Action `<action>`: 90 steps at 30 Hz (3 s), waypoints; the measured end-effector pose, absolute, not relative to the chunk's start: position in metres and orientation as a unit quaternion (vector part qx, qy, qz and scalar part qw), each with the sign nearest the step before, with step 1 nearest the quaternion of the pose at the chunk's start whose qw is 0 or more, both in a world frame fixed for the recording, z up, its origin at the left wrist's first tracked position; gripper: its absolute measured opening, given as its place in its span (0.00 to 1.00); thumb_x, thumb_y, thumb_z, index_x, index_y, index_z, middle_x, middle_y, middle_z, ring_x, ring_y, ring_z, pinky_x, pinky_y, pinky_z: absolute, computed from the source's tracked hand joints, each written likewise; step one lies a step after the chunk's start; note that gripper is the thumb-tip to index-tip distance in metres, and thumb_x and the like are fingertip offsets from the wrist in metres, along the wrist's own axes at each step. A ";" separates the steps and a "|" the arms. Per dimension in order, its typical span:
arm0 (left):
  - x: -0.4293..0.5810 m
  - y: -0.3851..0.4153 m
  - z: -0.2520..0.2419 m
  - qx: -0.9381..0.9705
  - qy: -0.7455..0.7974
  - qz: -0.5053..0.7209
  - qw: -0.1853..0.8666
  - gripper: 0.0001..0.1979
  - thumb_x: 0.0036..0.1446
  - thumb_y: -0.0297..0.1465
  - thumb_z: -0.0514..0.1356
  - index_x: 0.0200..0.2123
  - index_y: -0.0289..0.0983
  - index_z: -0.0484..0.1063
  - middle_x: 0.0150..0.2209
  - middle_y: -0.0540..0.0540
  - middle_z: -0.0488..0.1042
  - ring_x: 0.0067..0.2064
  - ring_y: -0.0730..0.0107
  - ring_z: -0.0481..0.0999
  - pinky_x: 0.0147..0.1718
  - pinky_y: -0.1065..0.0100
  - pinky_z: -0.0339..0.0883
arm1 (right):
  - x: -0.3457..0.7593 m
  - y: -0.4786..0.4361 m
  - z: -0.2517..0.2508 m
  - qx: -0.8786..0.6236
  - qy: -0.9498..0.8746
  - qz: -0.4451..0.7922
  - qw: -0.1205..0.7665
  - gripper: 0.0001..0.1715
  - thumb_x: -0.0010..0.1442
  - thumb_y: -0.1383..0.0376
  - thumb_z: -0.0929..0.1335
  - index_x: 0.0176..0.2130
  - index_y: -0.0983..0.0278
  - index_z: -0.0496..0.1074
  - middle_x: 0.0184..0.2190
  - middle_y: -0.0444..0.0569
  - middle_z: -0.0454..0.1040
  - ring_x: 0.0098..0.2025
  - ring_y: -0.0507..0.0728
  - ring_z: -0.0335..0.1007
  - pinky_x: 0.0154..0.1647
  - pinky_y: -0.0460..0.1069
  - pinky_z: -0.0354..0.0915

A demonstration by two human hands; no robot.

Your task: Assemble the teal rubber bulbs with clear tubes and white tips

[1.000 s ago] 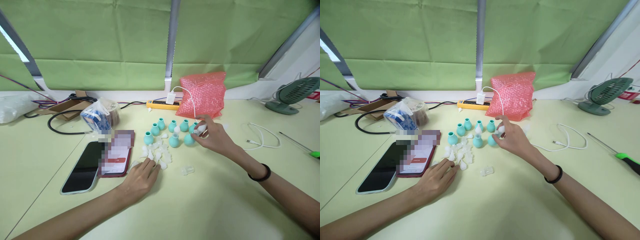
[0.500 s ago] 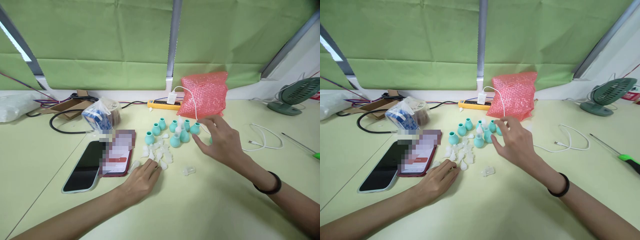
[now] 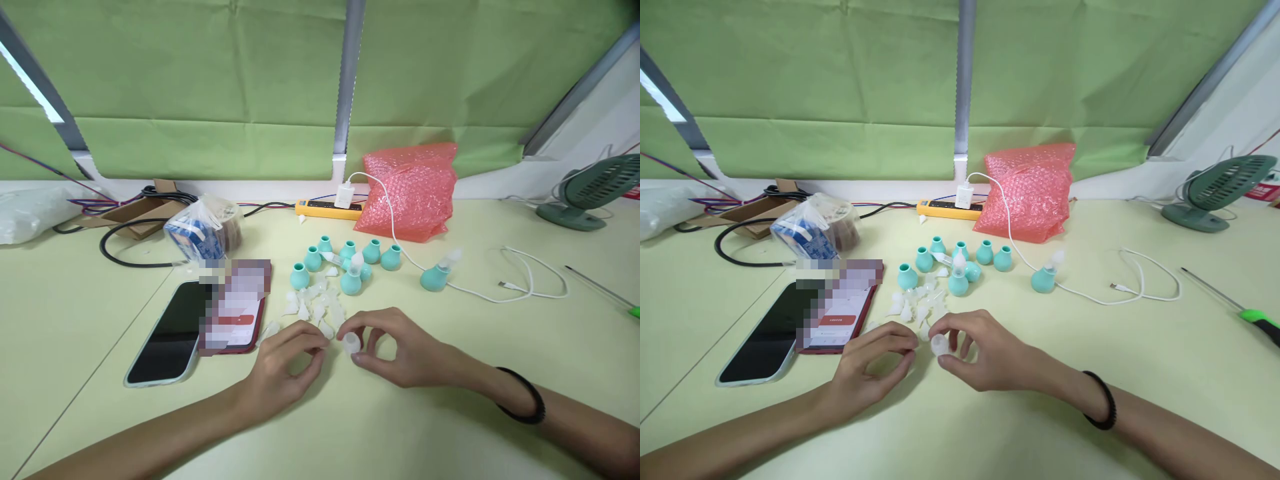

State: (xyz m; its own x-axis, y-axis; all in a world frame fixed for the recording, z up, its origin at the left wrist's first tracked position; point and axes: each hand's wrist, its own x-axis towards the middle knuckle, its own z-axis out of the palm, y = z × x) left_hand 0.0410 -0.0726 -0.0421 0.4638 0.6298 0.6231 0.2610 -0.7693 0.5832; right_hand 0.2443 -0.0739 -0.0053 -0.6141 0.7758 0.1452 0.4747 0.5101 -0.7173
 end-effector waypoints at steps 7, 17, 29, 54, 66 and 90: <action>0.042 -0.074 -0.042 0.742 0.317 0.484 0.338 0.05 0.48 0.21 0.57 0.30 0.33 0.70 0.28 0.44 0.72 0.32 0.70 0.72 0.26 0.72 0.70 | 0.228 -0.072 -0.034 -0.325 -0.545 0.704 0.320 0.18 0.48 0.61 0.69 0.38 0.67 0.65 0.28 0.47 0.69 0.27 0.52 0.69 0.28 0.49 0.67; 0.043 -0.075 -0.041 0.759 0.307 0.475 0.322 0.06 0.48 0.22 0.58 0.32 0.33 0.72 0.29 0.44 0.75 0.31 0.71 0.74 0.27 0.71 0.72 | 0.223 -0.083 -0.046 -0.347 -0.563 0.646 0.381 0.14 0.48 0.65 0.70 0.35 0.64 0.62 0.28 0.44 0.68 0.27 0.49 0.65 0.29 0.47 0.66; 0.042 -0.077 -0.041 0.790 0.303 0.435 0.307 0.04 0.49 0.23 0.58 0.31 0.33 0.71 0.28 0.46 0.74 0.29 0.71 0.73 0.28 0.71 0.69 | 0.223 -0.085 -0.050 -0.345 -0.642 0.562 0.392 0.08 0.49 0.71 0.67 0.34 0.65 0.68 0.33 0.47 0.62 0.29 0.49 0.62 0.25 0.45 0.64; 0.040 -0.076 -0.045 0.808 0.260 0.461 0.257 0.21 0.49 0.18 0.57 0.48 0.37 0.65 0.37 0.45 0.76 0.39 0.68 0.74 0.37 0.67 0.71 | 0.226 -0.083 -0.048 -0.323 -0.547 0.665 0.394 0.10 0.49 0.69 0.69 0.34 0.66 0.64 0.26 0.43 0.64 0.26 0.48 0.62 0.26 0.45 0.65; 0.038 -0.078 -0.047 0.861 0.251 0.431 0.094 0.25 0.48 0.17 0.52 0.51 0.35 0.57 0.38 0.44 0.75 0.42 0.65 0.71 0.44 0.61 0.64 | 0.225 -0.084 -0.044 -0.340 -0.522 0.674 0.396 0.13 0.47 0.68 0.70 0.32 0.66 0.63 0.24 0.42 0.66 0.26 0.48 0.62 0.26 0.45 0.63; 0.034 -0.080 -0.045 0.874 0.205 0.420 0.131 0.24 0.49 0.19 0.50 0.51 0.33 0.54 0.41 0.40 0.73 0.43 0.67 0.72 0.39 0.69 0.70 | 0.224 -0.085 -0.048 -0.354 -0.517 0.655 0.423 0.12 0.45 0.67 0.71 0.31 0.66 0.66 0.26 0.44 0.69 0.30 0.51 0.68 0.31 0.47 0.64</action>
State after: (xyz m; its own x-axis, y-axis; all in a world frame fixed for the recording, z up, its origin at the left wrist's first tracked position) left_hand 0.0343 -0.0802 -0.0449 0.5635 0.4685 0.6805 0.2489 -0.8817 0.4009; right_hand 0.2244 -0.0853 -0.0479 -0.3919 0.9196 -0.0268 -0.1867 -0.1080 -0.9765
